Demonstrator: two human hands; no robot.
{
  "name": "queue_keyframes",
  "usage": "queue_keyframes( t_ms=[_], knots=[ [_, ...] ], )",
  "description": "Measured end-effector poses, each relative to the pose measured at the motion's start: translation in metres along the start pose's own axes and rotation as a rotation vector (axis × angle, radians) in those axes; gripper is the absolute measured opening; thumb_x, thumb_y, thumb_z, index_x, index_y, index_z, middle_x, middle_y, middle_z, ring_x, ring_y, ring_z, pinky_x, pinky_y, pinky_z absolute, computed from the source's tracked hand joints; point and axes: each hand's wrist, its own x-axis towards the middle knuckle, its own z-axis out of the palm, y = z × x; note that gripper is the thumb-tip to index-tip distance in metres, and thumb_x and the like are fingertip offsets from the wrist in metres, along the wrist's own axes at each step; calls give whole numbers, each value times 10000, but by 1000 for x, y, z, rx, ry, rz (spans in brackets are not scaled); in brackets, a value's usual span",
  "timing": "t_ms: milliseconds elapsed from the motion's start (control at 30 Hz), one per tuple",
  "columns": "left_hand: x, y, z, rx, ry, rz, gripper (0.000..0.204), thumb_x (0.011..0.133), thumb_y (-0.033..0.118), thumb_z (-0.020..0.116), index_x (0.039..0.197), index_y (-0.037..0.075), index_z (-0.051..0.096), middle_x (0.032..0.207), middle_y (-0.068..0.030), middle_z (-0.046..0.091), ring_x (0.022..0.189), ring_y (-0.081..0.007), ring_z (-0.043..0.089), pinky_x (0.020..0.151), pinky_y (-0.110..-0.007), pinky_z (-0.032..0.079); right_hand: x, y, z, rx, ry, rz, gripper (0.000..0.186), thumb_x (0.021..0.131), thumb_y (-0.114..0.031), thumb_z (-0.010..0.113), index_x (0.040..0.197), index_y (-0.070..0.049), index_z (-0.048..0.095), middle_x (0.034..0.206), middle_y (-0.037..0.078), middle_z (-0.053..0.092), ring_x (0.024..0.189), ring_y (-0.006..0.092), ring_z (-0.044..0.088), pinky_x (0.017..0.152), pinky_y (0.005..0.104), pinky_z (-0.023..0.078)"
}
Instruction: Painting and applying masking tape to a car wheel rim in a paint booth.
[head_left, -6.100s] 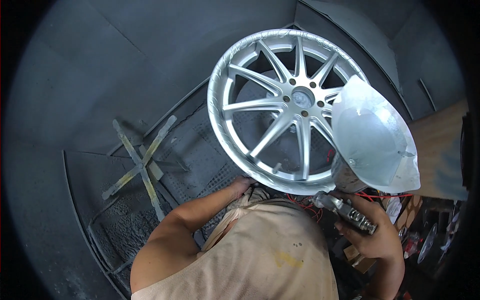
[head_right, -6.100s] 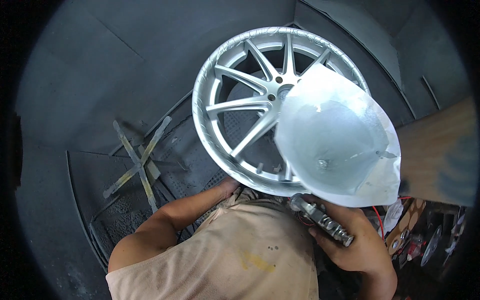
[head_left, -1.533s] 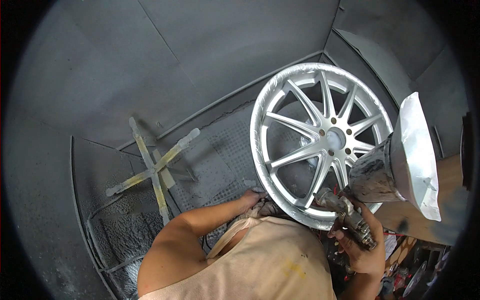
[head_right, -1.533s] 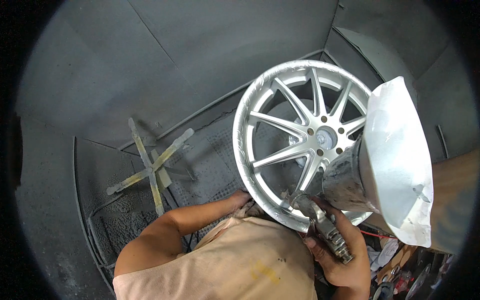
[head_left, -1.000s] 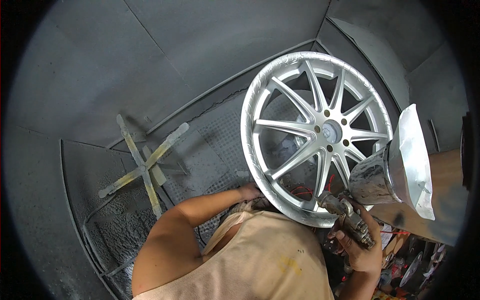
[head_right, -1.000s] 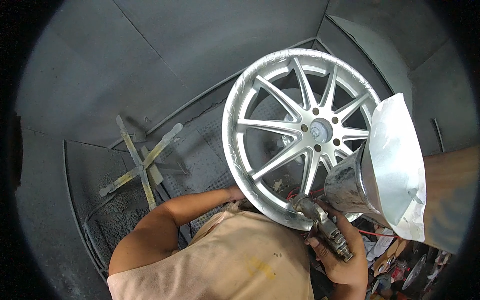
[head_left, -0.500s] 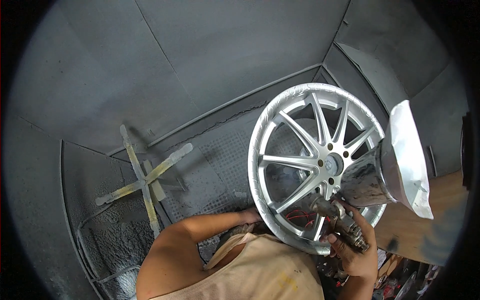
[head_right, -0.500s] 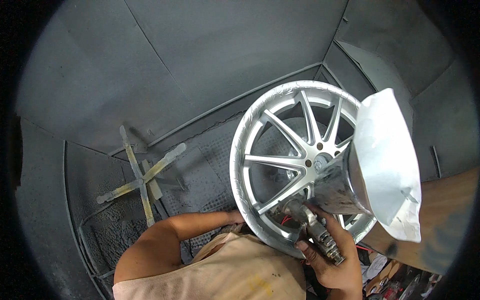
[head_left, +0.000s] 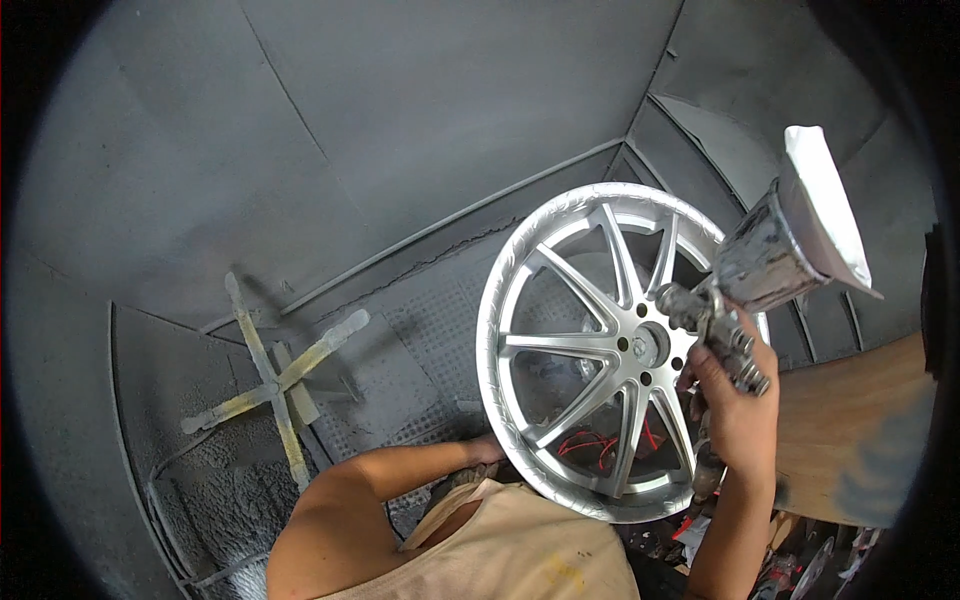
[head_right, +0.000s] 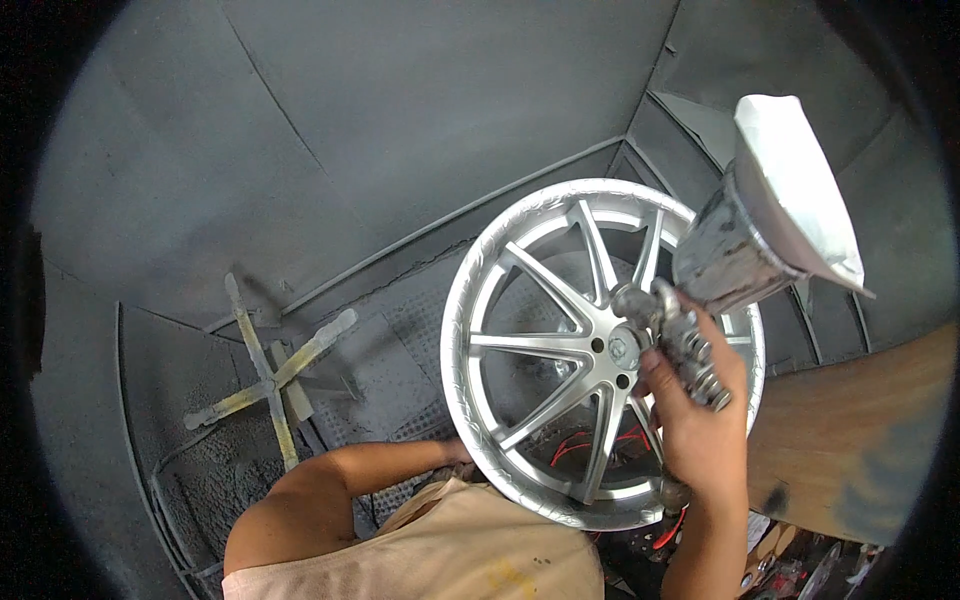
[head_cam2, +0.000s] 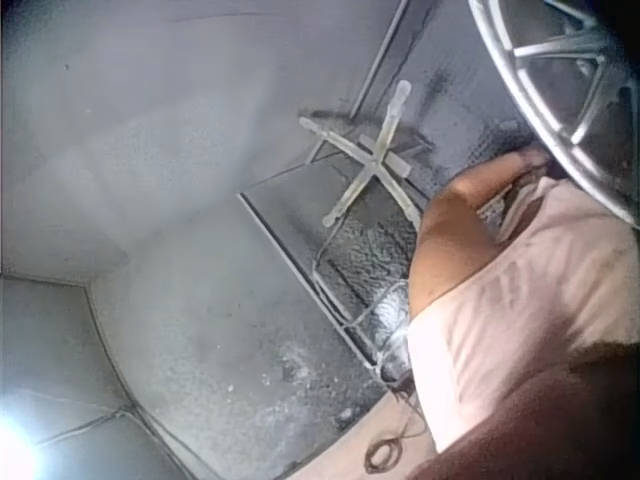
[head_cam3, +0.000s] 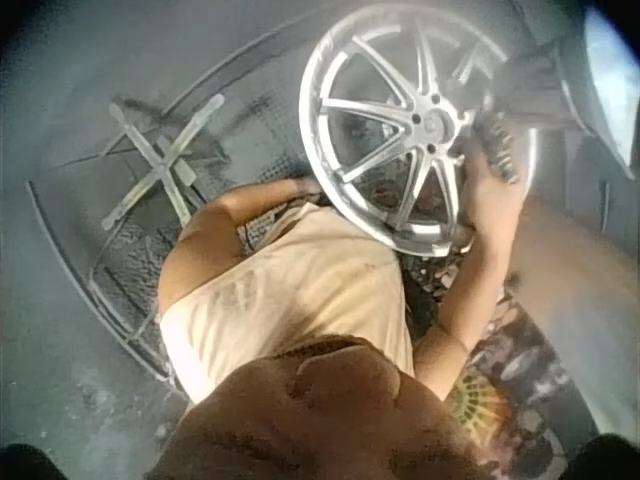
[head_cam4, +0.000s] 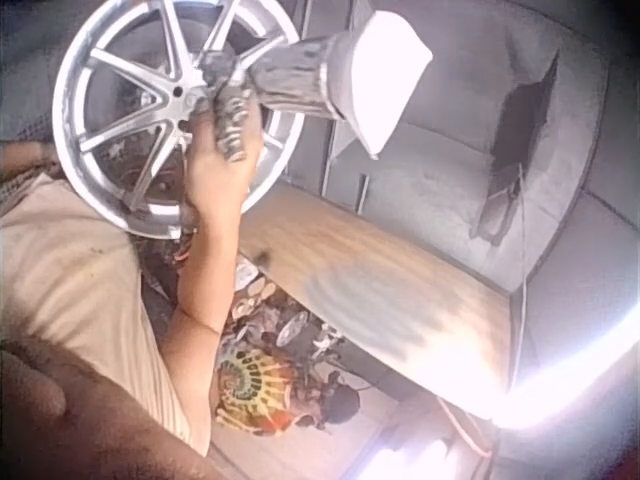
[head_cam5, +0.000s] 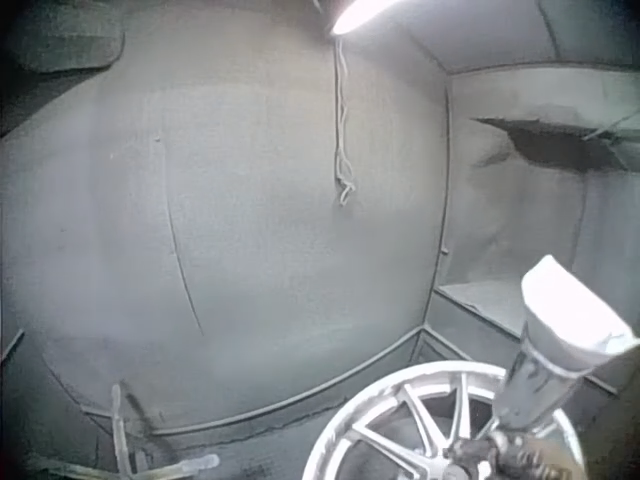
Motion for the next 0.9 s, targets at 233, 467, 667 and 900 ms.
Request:
queue_keyframes(
  t_ms=[233,467,667,900],
  knots=[
    [-2,6,-4,44,-127,9,515,842,356,663,1257,63,577,1238,-137,601,1131,-255,552,982,-357,416,24,30,-48,9,241,-40,386,886,-71,588,1252,33,523,689,0,565,572,57,530,433,197,393],
    [2,22,2,123,-275,-2,521,846,356,657,1266,62,568,1254,-138,592,1148,-257,543,995,-359,408,-14,100,-117,-32,461,20,398,878,-41,562,1270,16,520,778,20,582,624,75,540,431,225,406],
    [0,30,-7,187,-349,-89,526,848,356,653,1274,61,561,1268,-140,584,1163,-259,536,1006,-360,401,-115,173,-128,137,668,228,485,867,-105,592,1329,-29,462,957,36,619,797,98,584,601,203,478],
    [-9,2,-12,519,-398,-35,551,861,378,626,1298,55,535,1319,-146,546,1210,-282,506,1042,-375,370,-260,305,-75,163,680,274,577,804,56,547,1362,-12,413,1112,87,591,1040,188,555,923,313,426]
  ],
)
